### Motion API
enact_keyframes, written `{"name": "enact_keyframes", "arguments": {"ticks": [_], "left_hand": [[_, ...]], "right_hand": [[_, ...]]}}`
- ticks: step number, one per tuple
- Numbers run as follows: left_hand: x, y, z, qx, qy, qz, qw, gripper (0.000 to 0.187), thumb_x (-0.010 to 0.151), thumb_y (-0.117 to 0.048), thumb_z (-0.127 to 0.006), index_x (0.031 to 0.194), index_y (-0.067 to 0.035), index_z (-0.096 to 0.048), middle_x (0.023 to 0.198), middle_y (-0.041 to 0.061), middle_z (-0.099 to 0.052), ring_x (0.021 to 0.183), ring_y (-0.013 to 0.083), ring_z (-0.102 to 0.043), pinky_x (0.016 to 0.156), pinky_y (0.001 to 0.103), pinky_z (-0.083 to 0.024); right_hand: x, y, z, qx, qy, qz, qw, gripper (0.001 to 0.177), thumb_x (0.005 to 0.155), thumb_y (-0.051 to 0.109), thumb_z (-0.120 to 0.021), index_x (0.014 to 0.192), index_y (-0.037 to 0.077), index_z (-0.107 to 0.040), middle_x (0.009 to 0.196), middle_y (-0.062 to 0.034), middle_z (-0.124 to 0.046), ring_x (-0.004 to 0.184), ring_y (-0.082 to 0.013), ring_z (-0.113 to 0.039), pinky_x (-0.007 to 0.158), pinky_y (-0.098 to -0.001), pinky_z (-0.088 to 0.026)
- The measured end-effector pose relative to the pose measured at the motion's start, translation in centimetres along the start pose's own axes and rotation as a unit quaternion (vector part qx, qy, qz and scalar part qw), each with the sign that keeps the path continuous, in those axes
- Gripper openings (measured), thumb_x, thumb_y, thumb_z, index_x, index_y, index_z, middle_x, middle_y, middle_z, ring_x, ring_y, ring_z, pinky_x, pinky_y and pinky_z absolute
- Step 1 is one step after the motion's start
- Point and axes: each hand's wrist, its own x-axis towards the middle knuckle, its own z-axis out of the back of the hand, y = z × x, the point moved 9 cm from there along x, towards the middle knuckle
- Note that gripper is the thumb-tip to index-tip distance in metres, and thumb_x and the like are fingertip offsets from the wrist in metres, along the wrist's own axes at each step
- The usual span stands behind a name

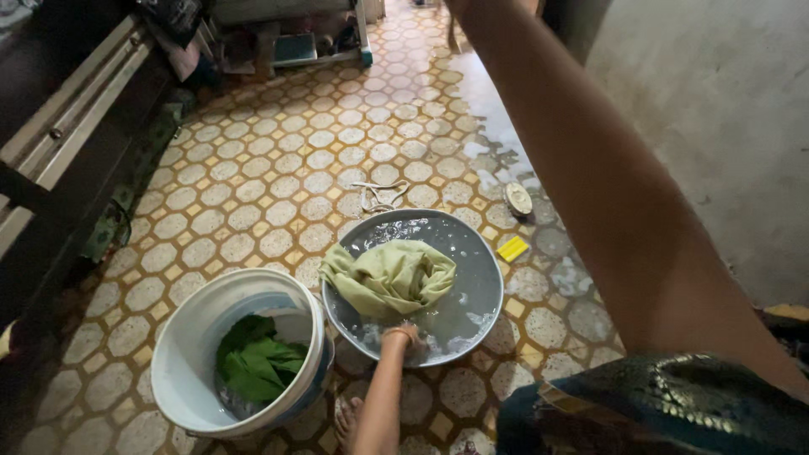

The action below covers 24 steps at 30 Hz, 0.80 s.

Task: The person washes clothes by hand in a metal basin filled with water. They repeatedly submerge, scrub, and wring out various garments, then transfer them into a white bucket. The process continues with multiple items of clothing.

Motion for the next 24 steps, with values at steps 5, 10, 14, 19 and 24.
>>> {"name": "enact_keyframes", "arguments": {"ticks": [5,10,14,19,24], "left_hand": [[0.4,0.3,6.5,-0.169,-0.071,-0.07,0.98,0.054,0.089,-0.044,-0.072,0.135,-0.017,-0.061,0.131,0.009,-0.066,0.112,0.0256,-0.067,0.091,0.043,-0.058],[-4.3,3.3,13.5,-0.183,-0.278,0.05,0.942,0.046,0.097,-0.041,-0.06,0.141,-0.026,-0.063,0.116,0.012,-0.078,0.099,0.0274,-0.077,0.089,0.04,-0.061],[-6.2,2.8,13.8,-0.011,-0.451,0.071,0.889,0.046,0.086,-0.044,-0.077,0.123,-0.019,-0.065,0.128,0.013,-0.062,0.12,0.0329,-0.058,0.094,0.051,-0.052],[-1.4,3.0,6.3,0.007,-0.313,0.104,0.944,0.06,0.073,-0.04,-0.082,0.127,-0.024,-0.061,0.133,0.013,-0.054,0.125,0.038,-0.053,0.103,0.048,-0.051],[0.8,0.5,2.5,0.012,-0.276,0.062,0.959,0.069,0.078,-0.037,-0.075,0.141,-0.022,-0.054,0.135,0.017,-0.052,0.125,0.0425,-0.051,0.106,0.048,-0.047]], "right_hand": [[-5.2,2.7,-6.3,-0.075,0.228,0.086,0.967,0.022,0.105,0.028,-0.056,0.098,0.017,-0.073,0.084,-0.0033,-0.072,0.074,-0.0181,-0.068,0.066,-0.034,-0.055],[-27.9,-3.8,-20.0,-0.085,0.472,-0.16,0.863,0.048,0.09,0.063,-0.059,0.13,0.038,-0.068,0.104,-0.011,-0.074,0.091,-0.0268,-0.072,0.078,-0.0433,-0.06],[-38.6,-6.9,-27.4,-0.085,0.45,-0.058,0.887,0.05,0.088,0.06,-0.069,0.112,0.016,-0.075,0.112,-0.0124,-0.075,0.105,-0.0332,-0.072,0.091,-0.0455,-0.058],[-45.2,-10.2,-30.7,0.019,0.468,-0.222,0.855,0.05,0.086,0.052,-0.067,0.123,0.019,-0.074,0.121,-0.0142,-0.073,0.114,-0.036,-0.068,0.101,-0.0468,-0.054],[-43.7,-10.3,-31.8,0.056,0.367,-0.278,0.886,0.08,0.085,0.058,-0.072,0.146,0.012,-0.05,0.141,-0.0205,-0.056,0.128,-0.0392,-0.055,0.107,-0.0463,-0.047]]}}
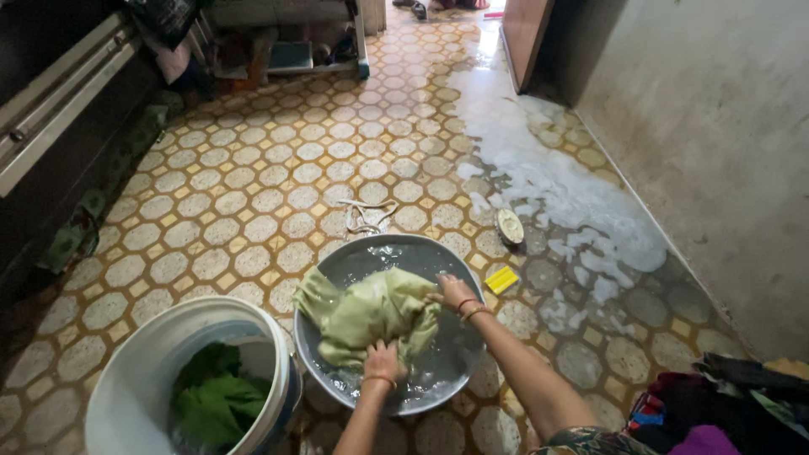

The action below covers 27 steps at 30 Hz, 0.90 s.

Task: The person washes clothes by hand in a metal basin filled with water. They repeatedly submerge, scrub, and wring out various garments, then transfer them into a white bucket. The process continues with multiple items of clothing.

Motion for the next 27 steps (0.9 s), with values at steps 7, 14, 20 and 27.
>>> {"name": "enact_keyframes", "arguments": {"ticks": [7,14,20,27], "left_hand": [[-1.3,-1.0,-5.3,-0.023,0.222,-0.016,0.975,0.074,0.086,-0.05,-0.072,0.146,-0.012,-0.05,0.148,0.02,-0.048,0.136,0.0403,-0.046,0.114,0.048,-0.041],[0.5,-1.3,-8.3,-0.005,0.287,-0.091,0.954,0.061,0.086,-0.048,-0.072,0.131,-0.008,-0.067,0.141,0.015,-0.062,0.125,0.0294,-0.059,0.108,0.043,-0.047],[1.1,1.2,-2.0,-0.128,0.34,-0.084,0.928,0.061,0.09,-0.062,-0.069,0.118,-0.008,-0.073,0.114,0.011,-0.077,0.096,0.0249,-0.069,0.088,0.041,-0.055],[4.9,9.6,13.3,0.026,-0.135,0.108,0.985,0.037,0.09,-0.031,-0.061,0.114,-0.009,-0.078,0.116,0.02,-0.077,0.1,0.03,-0.073,0.086,0.044,-0.058]], "right_hand": [[0.6,2.7,-0.6,0.228,-0.079,-0.008,0.971,0.083,0.084,0.068,-0.065,0.145,0.013,-0.051,0.144,-0.0183,-0.057,0.132,-0.0365,-0.054,0.109,-0.0446,-0.045],[-1.2,5.1,-6.2,0.4,0.099,-0.024,0.911,0.067,0.087,0.064,-0.062,0.126,0.011,-0.066,0.121,-0.0193,-0.072,0.109,-0.0314,-0.067,0.089,-0.0435,-0.053],[-4.4,11.5,-5.5,0.141,0.057,0.364,0.919,0.027,0.098,0.033,-0.06,0.101,0.011,-0.076,0.107,-0.007,-0.07,0.1,-0.0173,-0.062,0.091,-0.0351,-0.048],[-8.1,9.1,-8.2,0.083,0.242,0.235,0.938,0.024,0.092,0.033,-0.065,0.1,0.012,-0.073,0.098,-0.0062,-0.071,0.09,-0.0182,-0.063,0.079,-0.0359,-0.051]]}}
